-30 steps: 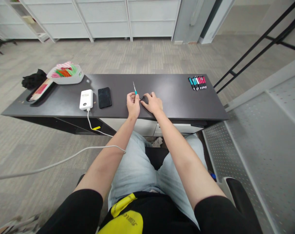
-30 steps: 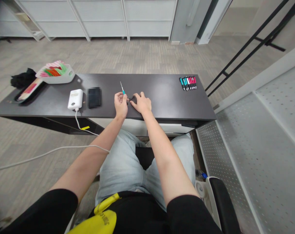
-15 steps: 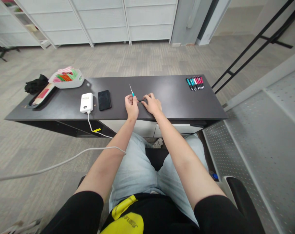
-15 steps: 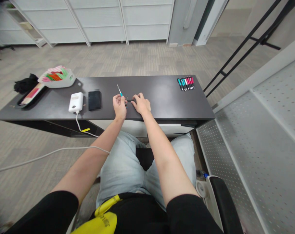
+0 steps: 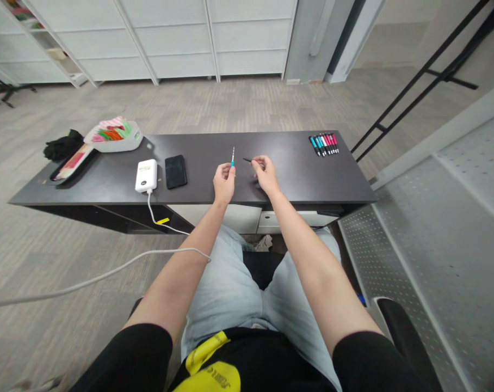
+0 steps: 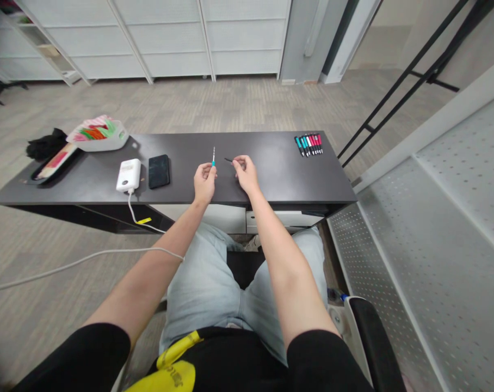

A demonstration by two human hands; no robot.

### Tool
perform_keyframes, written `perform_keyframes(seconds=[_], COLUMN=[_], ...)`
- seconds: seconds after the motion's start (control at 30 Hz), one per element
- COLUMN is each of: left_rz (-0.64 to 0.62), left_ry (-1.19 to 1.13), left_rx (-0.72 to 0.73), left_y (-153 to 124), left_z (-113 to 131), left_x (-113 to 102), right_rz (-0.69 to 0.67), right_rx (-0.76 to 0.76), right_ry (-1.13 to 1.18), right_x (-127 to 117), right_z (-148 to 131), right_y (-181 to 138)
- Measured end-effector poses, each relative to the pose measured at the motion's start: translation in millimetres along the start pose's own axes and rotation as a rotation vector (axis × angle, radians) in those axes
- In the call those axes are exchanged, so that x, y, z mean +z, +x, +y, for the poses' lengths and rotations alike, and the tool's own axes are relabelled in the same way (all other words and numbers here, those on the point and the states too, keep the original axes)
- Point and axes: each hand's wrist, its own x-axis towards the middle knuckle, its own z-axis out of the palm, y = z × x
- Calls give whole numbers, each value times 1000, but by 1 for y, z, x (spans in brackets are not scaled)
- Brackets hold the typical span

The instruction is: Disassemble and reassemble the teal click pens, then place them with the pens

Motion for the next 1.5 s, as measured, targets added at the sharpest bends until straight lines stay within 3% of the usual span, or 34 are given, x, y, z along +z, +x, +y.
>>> perform_keyframes(seconds=[0.17,0.33,0.5,0.7,1.07,1.5], left_rz=[-113,-243,-294,-296,-342,-362], left_ry=[58,199,266,283,301,256], left_rx=[51,158,215,196,238,214], left_y=[-3,-8,-11,-13,-12,-14], left_z=[-5,-11,-10,-3,-12,-9], left_x=[0,2,0,1,0,1], right_rz=[213,252,178,237,208,276], right_rx=[-42,-13,-30,-9,13,-14], right_ry=[119,102,128,93,65,125], right_x=[-43,-65,-65,-63,-64,-66], right_z=[-6,9,23,24,17,29], right_y=[-6,-5,2,3,-1,7])
